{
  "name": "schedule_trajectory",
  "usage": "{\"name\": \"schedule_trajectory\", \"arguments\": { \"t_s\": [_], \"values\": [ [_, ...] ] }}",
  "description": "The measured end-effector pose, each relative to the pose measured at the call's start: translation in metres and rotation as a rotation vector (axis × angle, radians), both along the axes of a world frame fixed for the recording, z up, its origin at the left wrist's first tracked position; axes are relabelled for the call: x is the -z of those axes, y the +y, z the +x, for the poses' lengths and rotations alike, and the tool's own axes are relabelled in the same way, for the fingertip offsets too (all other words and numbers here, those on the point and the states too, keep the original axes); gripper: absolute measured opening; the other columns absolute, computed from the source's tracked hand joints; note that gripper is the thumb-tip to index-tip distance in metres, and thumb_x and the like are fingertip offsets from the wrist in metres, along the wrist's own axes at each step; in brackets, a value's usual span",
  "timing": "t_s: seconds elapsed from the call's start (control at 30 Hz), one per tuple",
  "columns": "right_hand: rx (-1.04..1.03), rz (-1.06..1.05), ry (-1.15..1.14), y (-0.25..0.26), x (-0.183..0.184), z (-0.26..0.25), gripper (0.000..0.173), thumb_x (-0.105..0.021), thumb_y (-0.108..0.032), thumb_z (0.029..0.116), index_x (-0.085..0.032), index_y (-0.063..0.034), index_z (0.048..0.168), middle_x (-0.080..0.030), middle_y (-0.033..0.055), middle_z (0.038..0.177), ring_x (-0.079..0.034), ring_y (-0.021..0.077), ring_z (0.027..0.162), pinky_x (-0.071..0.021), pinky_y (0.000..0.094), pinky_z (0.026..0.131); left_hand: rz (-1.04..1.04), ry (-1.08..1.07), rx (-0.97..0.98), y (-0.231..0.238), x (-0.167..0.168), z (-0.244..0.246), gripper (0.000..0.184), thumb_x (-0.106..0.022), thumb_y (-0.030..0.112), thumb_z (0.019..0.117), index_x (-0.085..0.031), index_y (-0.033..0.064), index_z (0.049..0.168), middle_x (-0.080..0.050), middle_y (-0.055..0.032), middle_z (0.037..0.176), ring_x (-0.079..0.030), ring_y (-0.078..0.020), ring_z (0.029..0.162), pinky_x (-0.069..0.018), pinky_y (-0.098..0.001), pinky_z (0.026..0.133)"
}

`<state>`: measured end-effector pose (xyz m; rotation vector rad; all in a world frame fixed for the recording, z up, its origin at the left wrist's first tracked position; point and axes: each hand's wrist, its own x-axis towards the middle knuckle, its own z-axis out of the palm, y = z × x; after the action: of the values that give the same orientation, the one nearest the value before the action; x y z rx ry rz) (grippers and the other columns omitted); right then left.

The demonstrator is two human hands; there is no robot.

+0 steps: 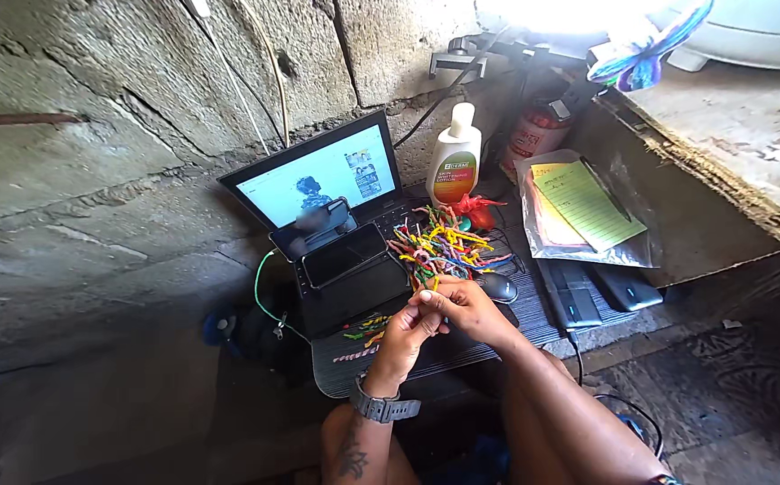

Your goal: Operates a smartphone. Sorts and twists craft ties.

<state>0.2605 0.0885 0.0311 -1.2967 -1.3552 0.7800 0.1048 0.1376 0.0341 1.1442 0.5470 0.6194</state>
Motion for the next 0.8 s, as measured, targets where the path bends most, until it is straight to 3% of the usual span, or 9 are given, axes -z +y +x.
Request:
{"name": "schedule_trajectory", "arguments": {
  "t_s": [0.03,0.1,0.27,0.37,0.47,0.57,0.63,0.8],
  "values": [
    [0.039,-0.004,-0.018,0.000,0.000,-0.003,0.034,-0.051,-0.027,0.1053,-0.079,-0.0089,0.098,-0.065,-0.0048,0.091,-0.058,-0.0044,0.083,-0.0478,0.0159,0.079,0.011,0.016,-0.019,-0.001,-0.001,0.001,0.015,-0.055,-0.004,0.0960,-0.066,0.0049,0.098,-0.071,0.0054,0.084,-0.067,-0.0020,0.080,-0.0564,-0.0207,0.079],
    [0.118,0.008,-0.068,0.000,0.002,-0.007,0.035,-0.052,-0.028,0.1048,-0.080,-0.0095,0.100,-0.068,-0.0021,0.090,-0.060,0.0031,0.089,-0.0446,0.0285,0.089,0.068,0.062,-0.067,-0.002,0.001,0.004,0.011,-0.060,-0.004,0.0927,-0.062,0.0043,0.099,-0.069,0.0057,0.086,-0.067,-0.0021,0.082,-0.0563,-0.0218,0.082],
    [0.242,0.002,-0.212,0.002,0.007,-0.014,0.040,-0.051,-0.035,0.1053,-0.080,-0.0094,0.095,-0.073,0.0035,0.095,-0.065,0.0138,0.096,-0.0415,0.0451,0.096,0.348,0.252,-0.166,-0.001,0.008,0.008,0.008,-0.067,0.004,0.0920,-0.062,0.0005,0.098,-0.065,0.0023,0.083,-0.064,-0.0018,0.077,-0.0550,-0.0203,0.074],
    [0.138,-0.037,-0.132,0.002,0.003,-0.009,0.037,-0.051,-0.033,0.1057,-0.079,-0.0082,0.106,-0.070,0.0024,0.098,-0.062,0.0086,0.094,-0.0448,0.0347,0.091,0.257,0.210,-0.160,-0.002,0.007,0.008,0.004,-0.064,0.002,0.0937,-0.063,0.0015,0.097,-0.066,0.0035,0.083,-0.064,-0.0014,0.078,-0.0546,-0.0202,0.075],
    [-0.102,-0.065,0.051,0.001,-0.001,0.006,0.035,-0.052,-0.030,0.1052,-0.074,-0.0064,0.119,-0.067,0.0019,0.116,-0.060,-0.0009,0.101,-0.0500,0.0173,0.087,0.131,0.130,-0.093,-0.001,0.004,0.003,0.010,-0.058,-0.002,0.0955,-0.067,0.0027,0.098,-0.070,0.0051,0.082,-0.065,-0.0010,0.076,-0.0544,-0.0183,0.073],
    [-0.190,-0.006,0.151,-0.001,-0.002,0.011,0.038,-0.046,-0.027,0.1060,-0.074,-0.0026,0.117,-0.066,0.0031,0.122,-0.058,-0.0005,0.112,-0.0473,0.0176,0.096,0.077,0.084,-0.034,0.001,0.002,-0.002,0.015,-0.054,0.000,0.0980,-0.068,0.0040,0.098,-0.071,0.0048,0.082,-0.066,-0.0011,0.076,-0.0545,-0.0181,0.073],
    [-0.171,0.012,0.163,-0.001,-0.001,0.010,0.035,-0.048,-0.024,0.1059,-0.075,-0.0026,0.111,-0.067,0.0013,0.118,-0.059,-0.0020,0.108,-0.0481,0.0165,0.093,0.072,0.066,0.001,0.003,0.003,-0.003,0.017,-0.053,0.001,0.0990,-0.069,0.0043,0.098,-0.071,0.0047,0.084,-0.066,-0.0017,0.078,-0.0551,-0.0189,0.075],
    [-0.122,0.021,0.294,0.000,0.001,0.009,0.019,-0.064,-0.021,0.0982,-0.075,-0.0074,0.090,-0.067,-0.0060,0.101,-0.060,-0.0033,0.095,-0.0501,0.0152,0.083,0.066,0.039,0.090,0.003,0.004,-0.005,0.021,-0.051,0.001,0.0994,-0.071,0.0054,0.096,-0.073,0.0050,0.085,-0.067,-0.0021,0.079,-0.0557,-0.0201,0.076]
  ]
}}
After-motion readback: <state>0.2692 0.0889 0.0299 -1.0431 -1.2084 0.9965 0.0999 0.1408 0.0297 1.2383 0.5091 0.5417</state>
